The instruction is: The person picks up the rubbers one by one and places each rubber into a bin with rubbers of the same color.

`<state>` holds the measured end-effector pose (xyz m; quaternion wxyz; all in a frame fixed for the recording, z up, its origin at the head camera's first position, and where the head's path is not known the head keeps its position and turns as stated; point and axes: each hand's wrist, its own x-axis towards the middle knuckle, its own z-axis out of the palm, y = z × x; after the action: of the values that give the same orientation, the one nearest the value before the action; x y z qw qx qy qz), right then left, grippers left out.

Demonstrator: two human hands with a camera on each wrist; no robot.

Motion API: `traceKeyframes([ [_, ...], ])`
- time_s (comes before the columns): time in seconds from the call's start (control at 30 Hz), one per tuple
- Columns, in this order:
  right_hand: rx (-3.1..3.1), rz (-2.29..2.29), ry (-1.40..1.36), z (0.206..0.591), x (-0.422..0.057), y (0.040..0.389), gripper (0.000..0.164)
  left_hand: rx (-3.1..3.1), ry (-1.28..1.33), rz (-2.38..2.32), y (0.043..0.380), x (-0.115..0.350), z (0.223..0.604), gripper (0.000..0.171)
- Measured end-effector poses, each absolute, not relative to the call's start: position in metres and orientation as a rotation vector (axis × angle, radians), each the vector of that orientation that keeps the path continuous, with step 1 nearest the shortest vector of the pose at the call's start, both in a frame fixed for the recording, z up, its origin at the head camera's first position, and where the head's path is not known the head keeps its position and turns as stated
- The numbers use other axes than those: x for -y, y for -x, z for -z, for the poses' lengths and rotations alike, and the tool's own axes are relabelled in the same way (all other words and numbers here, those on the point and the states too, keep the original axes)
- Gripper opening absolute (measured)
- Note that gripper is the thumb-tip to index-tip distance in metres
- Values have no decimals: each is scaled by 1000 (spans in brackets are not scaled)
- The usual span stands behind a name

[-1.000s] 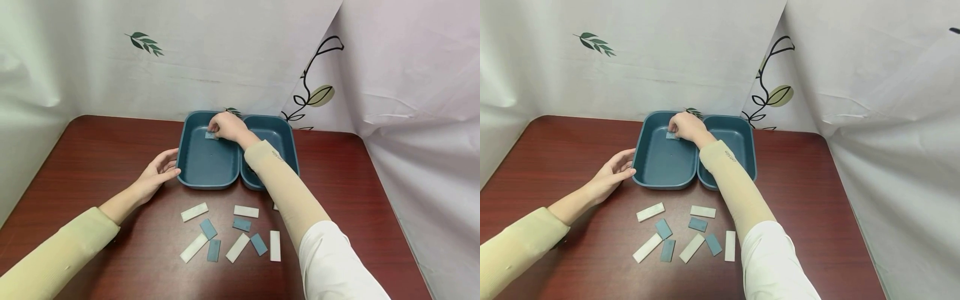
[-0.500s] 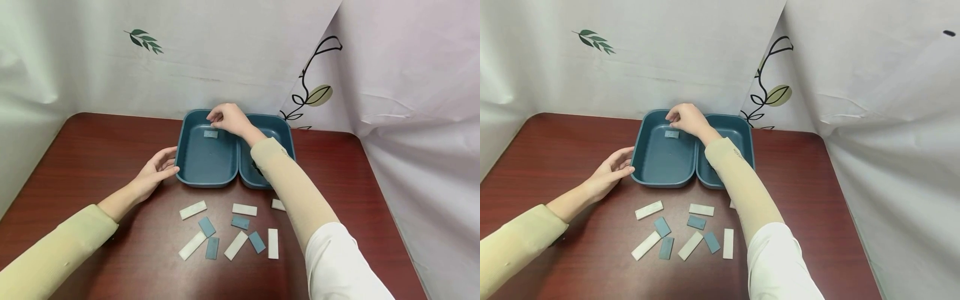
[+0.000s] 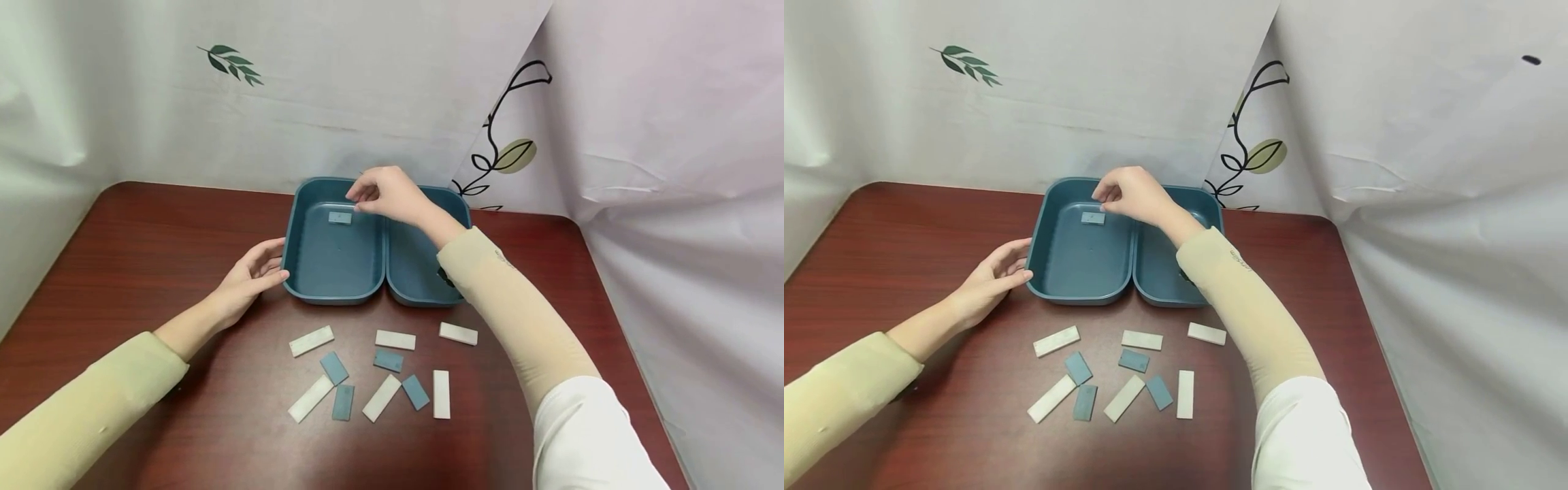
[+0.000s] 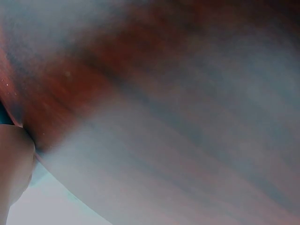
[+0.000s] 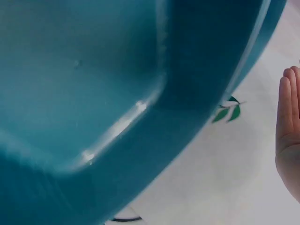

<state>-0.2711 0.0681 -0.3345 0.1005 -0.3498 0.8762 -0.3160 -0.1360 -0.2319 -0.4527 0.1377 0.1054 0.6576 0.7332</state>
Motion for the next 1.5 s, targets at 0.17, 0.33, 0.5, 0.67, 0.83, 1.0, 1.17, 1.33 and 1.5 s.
traceKeyframes([
  [0.17, -2564, 885, 1096, 328, -80, 254, 20, -1911, -298, -2107, 136, 232, 452, 54],
  [0.33, -2528, 830, 1182, 322, -91, 234, 18, -1936, -293, -2086, 136, 232, 451, 55],
  [0.5, -2487, 777, 1270, 321, -102, 213, 18, -1956, -290, -2072, 135, 233, 450, 56],
  [0.67, -2445, 751, 1324, 322, -113, 193, 17, -1952, -287, -2073, 134, 234, 449, 57],
  [0.83, -2392, 769, 1325, 325, -125, 174, 17, -1948, -286, -2064, 134, 234, 449, 56],
  [1.0, -2314, 812, 1327, 331, -138, 157, 15, -1957, -272, -2051, 134, 233, 448, 56],
  [1.17, -2263, 837, 1301, 341, -149, 141, 18, -1954, -272, -2051, 134, 232, 448, 57],
  [1.33, -2224, 846, 1272, 354, -157, 125, 20, -1947, -283, -2062, 134, 232, 448, 57],
  [1.5, -2171, 857, 1255, 365, -161, 112, 22, -1954, -277, -2051, 134, 232, 447, 58],
])
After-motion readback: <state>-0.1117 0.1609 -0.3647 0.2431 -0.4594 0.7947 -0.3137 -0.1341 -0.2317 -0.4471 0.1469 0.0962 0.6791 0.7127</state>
